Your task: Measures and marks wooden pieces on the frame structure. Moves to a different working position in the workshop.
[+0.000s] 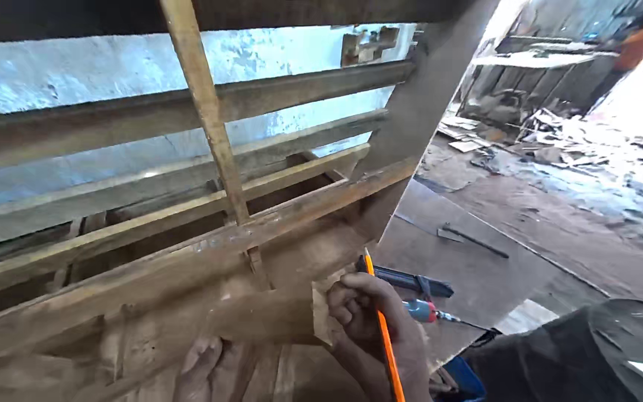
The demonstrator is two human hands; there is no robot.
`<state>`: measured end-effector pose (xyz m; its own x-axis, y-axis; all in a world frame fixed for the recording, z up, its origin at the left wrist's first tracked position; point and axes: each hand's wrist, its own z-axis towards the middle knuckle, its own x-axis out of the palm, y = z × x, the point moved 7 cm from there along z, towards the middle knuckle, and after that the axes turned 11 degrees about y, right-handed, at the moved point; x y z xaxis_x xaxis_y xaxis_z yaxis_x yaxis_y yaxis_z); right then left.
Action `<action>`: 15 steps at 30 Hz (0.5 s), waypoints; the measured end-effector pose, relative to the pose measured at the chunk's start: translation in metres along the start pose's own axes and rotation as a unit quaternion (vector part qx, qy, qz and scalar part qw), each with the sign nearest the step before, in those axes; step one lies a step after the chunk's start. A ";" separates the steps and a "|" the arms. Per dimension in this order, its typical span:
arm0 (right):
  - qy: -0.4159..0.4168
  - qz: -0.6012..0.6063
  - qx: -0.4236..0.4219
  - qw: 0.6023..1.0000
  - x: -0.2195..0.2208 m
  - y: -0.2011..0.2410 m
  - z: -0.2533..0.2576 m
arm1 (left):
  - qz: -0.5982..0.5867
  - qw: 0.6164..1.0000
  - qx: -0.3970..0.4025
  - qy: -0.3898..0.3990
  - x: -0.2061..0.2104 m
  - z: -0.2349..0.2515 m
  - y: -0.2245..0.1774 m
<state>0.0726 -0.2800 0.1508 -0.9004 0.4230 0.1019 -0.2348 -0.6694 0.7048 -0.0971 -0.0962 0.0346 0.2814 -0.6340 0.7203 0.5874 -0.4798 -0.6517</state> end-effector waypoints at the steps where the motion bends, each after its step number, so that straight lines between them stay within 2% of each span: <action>1: -0.001 0.003 0.000 1.000 0.001 0.001 0.000 | -0.007 1.000 0.001 0.013 0.002 -0.001 0.001; 6: 0.007 0.030 0.002 1.000 -0.006 -0.001 -0.001 | 0.027 0.999 0.019 0.008 0.001 -0.008 -0.001; 8: 0.001 0.043 0.030 0.999 -0.014 -0.007 -0.003 | 0.099 0.994 0.039 -0.009 -0.003 -0.011 -0.010; 10: -0.010 0.043 0.080 0.996 -0.023 -0.016 -0.005 | 0.203 0.975 0.094 -0.010 -0.008 -0.016 -0.029; 12: -0.021 0.032 0.158 0.987 -0.029 -0.029 -0.008 | 0.363 0.914 0.176 0.039 0.007 -0.019 -0.062; 15: -0.041 0.114 0.301 0.946 -0.022 -0.055 -0.013 | 0.593 0.758 0.268 0.046 0.064 -0.035 -0.100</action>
<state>0.1007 -0.2609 0.1003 -0.8657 0.3719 0.3350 0.2349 -0.2890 0.9281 -0.1640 -0.1102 0.1377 0.8129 -0.4786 -0.3320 0.1946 0.7604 -0.6196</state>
